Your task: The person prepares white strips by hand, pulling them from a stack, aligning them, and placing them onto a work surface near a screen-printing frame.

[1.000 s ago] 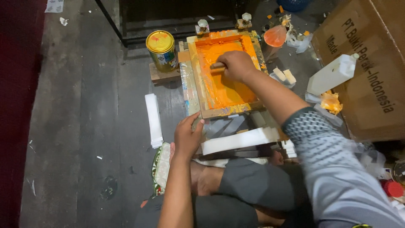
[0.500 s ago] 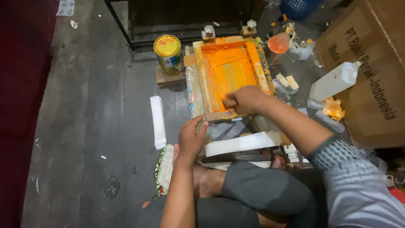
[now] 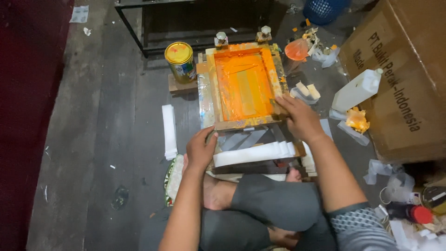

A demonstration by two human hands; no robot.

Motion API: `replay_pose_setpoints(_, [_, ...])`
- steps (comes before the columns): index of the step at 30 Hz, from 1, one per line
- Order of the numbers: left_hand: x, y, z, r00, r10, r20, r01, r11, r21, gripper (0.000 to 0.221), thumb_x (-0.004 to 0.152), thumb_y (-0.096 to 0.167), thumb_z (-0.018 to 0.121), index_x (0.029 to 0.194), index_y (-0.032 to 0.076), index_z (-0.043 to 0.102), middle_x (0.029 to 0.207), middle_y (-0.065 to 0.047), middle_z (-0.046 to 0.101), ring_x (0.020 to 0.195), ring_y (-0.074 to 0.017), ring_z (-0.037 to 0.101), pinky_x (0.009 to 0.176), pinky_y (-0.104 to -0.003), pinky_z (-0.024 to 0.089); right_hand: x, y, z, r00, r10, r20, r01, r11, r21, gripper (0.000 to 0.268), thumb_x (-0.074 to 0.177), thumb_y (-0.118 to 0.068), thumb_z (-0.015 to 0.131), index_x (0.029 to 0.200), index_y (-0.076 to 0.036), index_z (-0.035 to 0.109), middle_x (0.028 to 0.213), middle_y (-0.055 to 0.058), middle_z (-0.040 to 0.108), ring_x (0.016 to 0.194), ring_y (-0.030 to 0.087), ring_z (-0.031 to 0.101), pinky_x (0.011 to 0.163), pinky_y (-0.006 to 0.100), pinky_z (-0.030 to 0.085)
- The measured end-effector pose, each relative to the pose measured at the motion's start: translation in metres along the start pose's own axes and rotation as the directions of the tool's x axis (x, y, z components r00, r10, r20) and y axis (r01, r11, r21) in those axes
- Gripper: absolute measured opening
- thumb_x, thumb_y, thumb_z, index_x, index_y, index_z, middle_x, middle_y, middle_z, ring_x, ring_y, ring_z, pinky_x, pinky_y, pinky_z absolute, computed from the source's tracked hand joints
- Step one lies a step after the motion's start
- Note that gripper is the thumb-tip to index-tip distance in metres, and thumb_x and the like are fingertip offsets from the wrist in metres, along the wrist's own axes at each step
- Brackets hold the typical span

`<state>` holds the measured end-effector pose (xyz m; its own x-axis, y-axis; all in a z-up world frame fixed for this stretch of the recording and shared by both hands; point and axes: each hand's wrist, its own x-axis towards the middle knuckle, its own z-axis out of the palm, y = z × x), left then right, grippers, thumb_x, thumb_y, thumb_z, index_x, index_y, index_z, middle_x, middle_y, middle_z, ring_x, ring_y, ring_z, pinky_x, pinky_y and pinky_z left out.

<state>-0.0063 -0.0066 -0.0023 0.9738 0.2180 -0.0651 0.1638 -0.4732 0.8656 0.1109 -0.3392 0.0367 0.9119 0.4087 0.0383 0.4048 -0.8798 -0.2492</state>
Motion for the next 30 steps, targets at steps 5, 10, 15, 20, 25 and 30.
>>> replay_pose_setpoints(5, [-0.008, -0.001, 0.005, 0.999, -0.008, -0.037, 0.009, 0.999, 0.032, 0.036, 0.101, 0.029, 0.064, 0.134, 0.016, 0.07, 0.133, -0.012, 0.069, 0.13, -0.0366, 0.059, 0.111, -0.051, 0.044, 0.018, -0.003, 0.011, 0.993, -0.112, 0.025, 0.114, 0.98, -0.163, 0.07, 0.095, -0.014, 0.06, 0.156, -0.043, 0.041, 0.153, 0.008, 0.049, 0.142, 0.033, 0.046, 0.111, 0.05, 0.043])
replay_pose_setpoints(10, [-0.015, -0.003, 0.013, 0.997, 0.03, -0.074, -0.023, 0.995, 0.092, 0.037, 0.099, 0.029, 0.067, 0.134, 0.016, 0.07, 0.136, -0.011, 0.068, 0.13, -0.0368, 0.059, 0.112, -0.051, 0.044, 0.015, -0.025, -0.02, 0.956, 0.009, 0.293, 0.017, 0.996, -0.085, 0.066, 0.094, -0.055, 0.062, 0.156, -0.043, 0.041, 0.167, 0.008, 0.034, 0.158, 0.03, 0.021, 0.126, 0.051, 0.017])
replay_pose_setpoints(15, [-0.023, -0.003, 0.016, 0.995, 0.021, -0.097, -0.013, 0.996, 0.086, 0.036, 0.099, 0.031, 0.067, 0.132, 0.017, 0.071, 0.133, -0.012, 0.07, 0.128, -0.0373, 0.061, 0.113, -0.05, 0.044, 0.017, -0.02, -0.007, 0.981, -0.038, 0.188, 0.06, 0.992, -0.111, 0.078, 0.085, -0.054, 0.076, 0.154, -0.039, 0.045, 0.166, 0.01, 0.032, 0.157, 0.029, 0.021, 0.126, 0.054, 0.012])
replay_pose_setpoints(20, [-0.027, 0.006, 0.014, 0.995, -0.072, -0.076, 0.074, 0.997, 0.021, 0.04, 0.098, 0.032, 0.068, 0.136, 0.018, 0.069, 0.139, -0.011, 0.066, 0.137, -0.0338, 0.053, 0.119, -0.045, 0.037, 0.02, -0.014, 0.009, 0.994, -0.057, 0.093, 0.06, 0.998, -0.033, 0.085, 0.081, -0.037, 0.082, 0.156, -0.036, 0.042, 0.162, 0.013, 0.037, 0.156, 0.034, 0.023, 0.125, 0.06, 0.014])
replay_pose_setpoints(25, [-0.023, -0.001, 0.018, 0.993, -0.1, -0.067, 0.099, 0.995, -0.013, 0.04, 0.098, 0.029, 0.069, 0.137, 0.018, 0.068, 0.141, -0.011, 0.064, 0.14, -0.0341, 0.05, 0.12, -0.049, 0.036, 0.019, -0.005, 0.022, 0.995, -0.103, 0.006, 0.103, 0.995, 0.006, 0.087, 0.076, -0.03, 0.087, 0.153, -0.032, 0.047, 0.158, 0.013, 0.042, 0.154, 0.035, 0.027, 0.124, 0.064, 0.016])
replay_pose_setpoints(30, [-0.015, 0.0, 0.026, 0.987, -0.15, -0.061, 0.141, 0.981, -0.133, 0.045, 0.101, 0.024, 0.066, 0.144, 0.014, 0.061, 0.138, -0.013, 0.065, 0.138, -0.0357, 0.051, 0.117, -0.051, 0.039, 0.017, 0.002, 0.036, 0.959, -0.197, -0.203, 0.202, 0.979, 0.004, 0.077, 0.07, -0.032, 0.091, 0.141, -0.028, 0.06, 0.148, 0.01, 0.052, 0.146, 0.037, 0.039, 0.122, 0.065, 0.021])
